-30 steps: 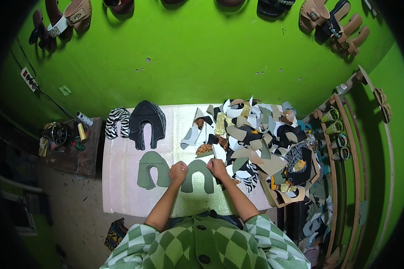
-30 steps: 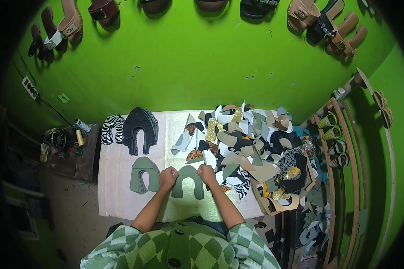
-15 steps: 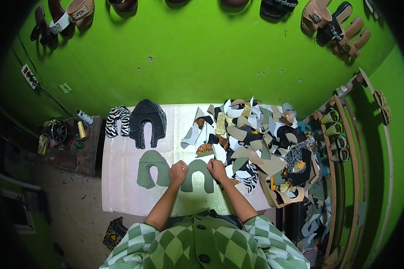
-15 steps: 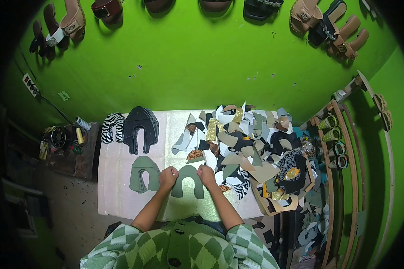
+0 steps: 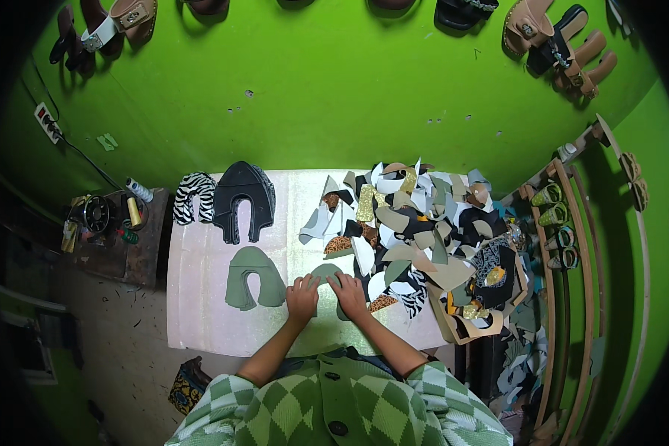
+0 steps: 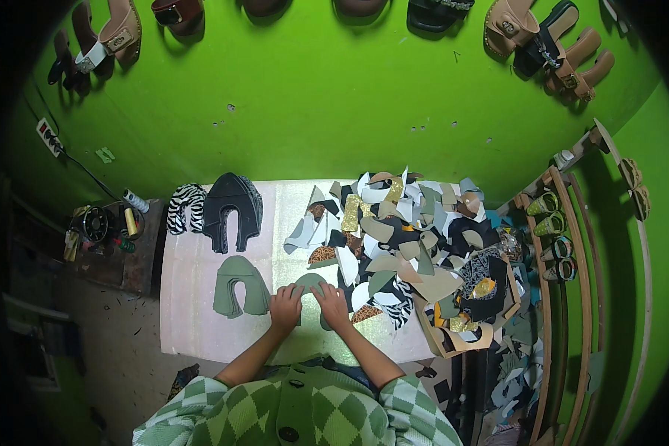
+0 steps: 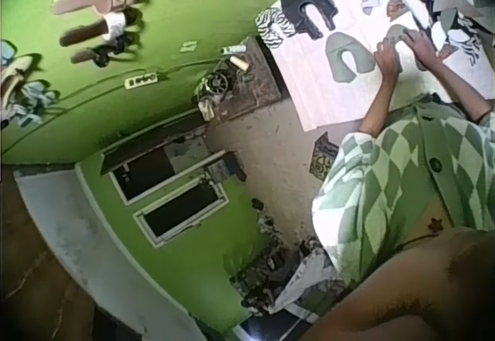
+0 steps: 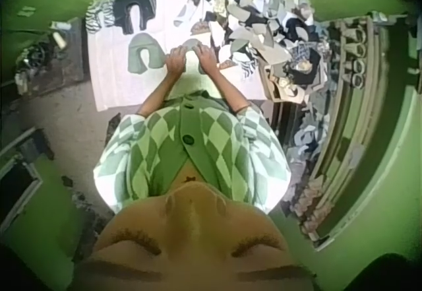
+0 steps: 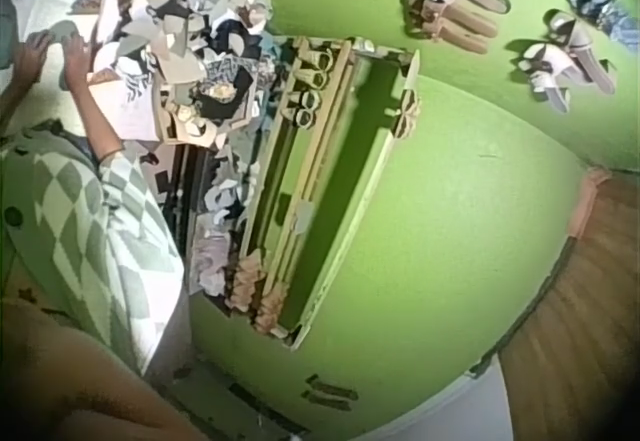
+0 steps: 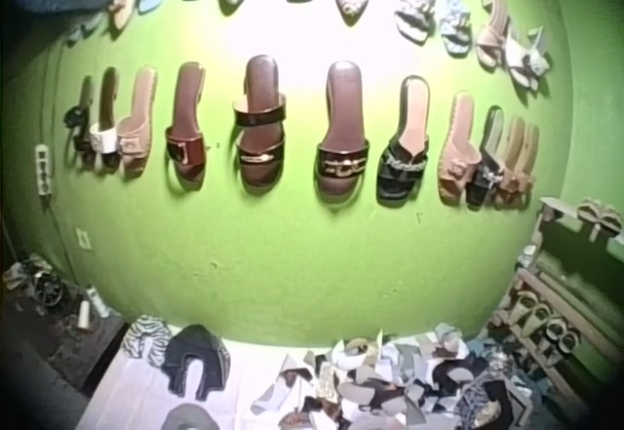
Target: Organizing and sorting various pieces of leather or fabric used for shoe manufacturing.
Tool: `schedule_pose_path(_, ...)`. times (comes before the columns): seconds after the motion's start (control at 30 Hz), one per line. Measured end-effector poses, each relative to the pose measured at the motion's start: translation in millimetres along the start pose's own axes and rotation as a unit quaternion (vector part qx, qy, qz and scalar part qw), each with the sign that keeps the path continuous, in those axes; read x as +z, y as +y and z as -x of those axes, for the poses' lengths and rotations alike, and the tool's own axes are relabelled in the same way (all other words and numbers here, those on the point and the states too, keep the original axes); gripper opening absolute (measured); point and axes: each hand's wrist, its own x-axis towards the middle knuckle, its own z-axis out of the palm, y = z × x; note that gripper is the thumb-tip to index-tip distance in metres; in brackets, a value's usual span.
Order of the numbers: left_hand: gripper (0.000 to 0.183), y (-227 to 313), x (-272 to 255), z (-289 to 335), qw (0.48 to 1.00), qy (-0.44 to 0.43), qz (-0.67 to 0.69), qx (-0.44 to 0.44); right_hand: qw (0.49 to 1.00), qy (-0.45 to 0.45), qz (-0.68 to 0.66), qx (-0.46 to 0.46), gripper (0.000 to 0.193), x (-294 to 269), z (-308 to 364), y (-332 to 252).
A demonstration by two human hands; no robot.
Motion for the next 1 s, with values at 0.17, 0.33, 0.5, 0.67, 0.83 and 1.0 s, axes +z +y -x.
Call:
schedule_pose_path(0.17, 0.046, 7.6, 2.3, 13.5, 0.999, -0.004, -0.025, 0.020, 0.996, -0.007, 0.080, 0.026, 0.047, 1.5, 3.9, -13.1)
schedule_pose_path(0.33, 0.045, 6.6, 5.7, 8.9, 1.000, -0.008, -0.025, 0.015, 0.985, -0.113, 0.119, 0.061, 0.046, -6.1, -10.3, -18.7)
schedule_pose_path(0.5, 0.045, 10.3, -2.0, 7.1, 1.000, -0.020, -0.020, 0.012, 0.991, -0.068, 0.112, 0.014, 0.043, -4.5, 7.5, -5.1)
schedule_pose_path(0.67, 0.044, 15.0, -1.7, 4.5, 0.999, -0.018, -0.047, 0.005, 0.985, -0.078, 0.150, 0.032, 0.040, -8.1, 9.4, -8.2)
schedule_pose_path(0.83, 0.026, 5.8, -1.1, -9.8, 0.995, -0.048, 0.033, -0.075, 0.977, -0.157, -0.016, 0.141, 0.026, -24.5, -14.1, 7.3)
schedule_pose_path(1.0, 0.016, -1.0, 0.8, -27.3, 0.982, -0.009, 0.105, -0.158, 0.937, -0.009, -0.119, 0.329, 0.023, -16.5, -16.2, 15.6)
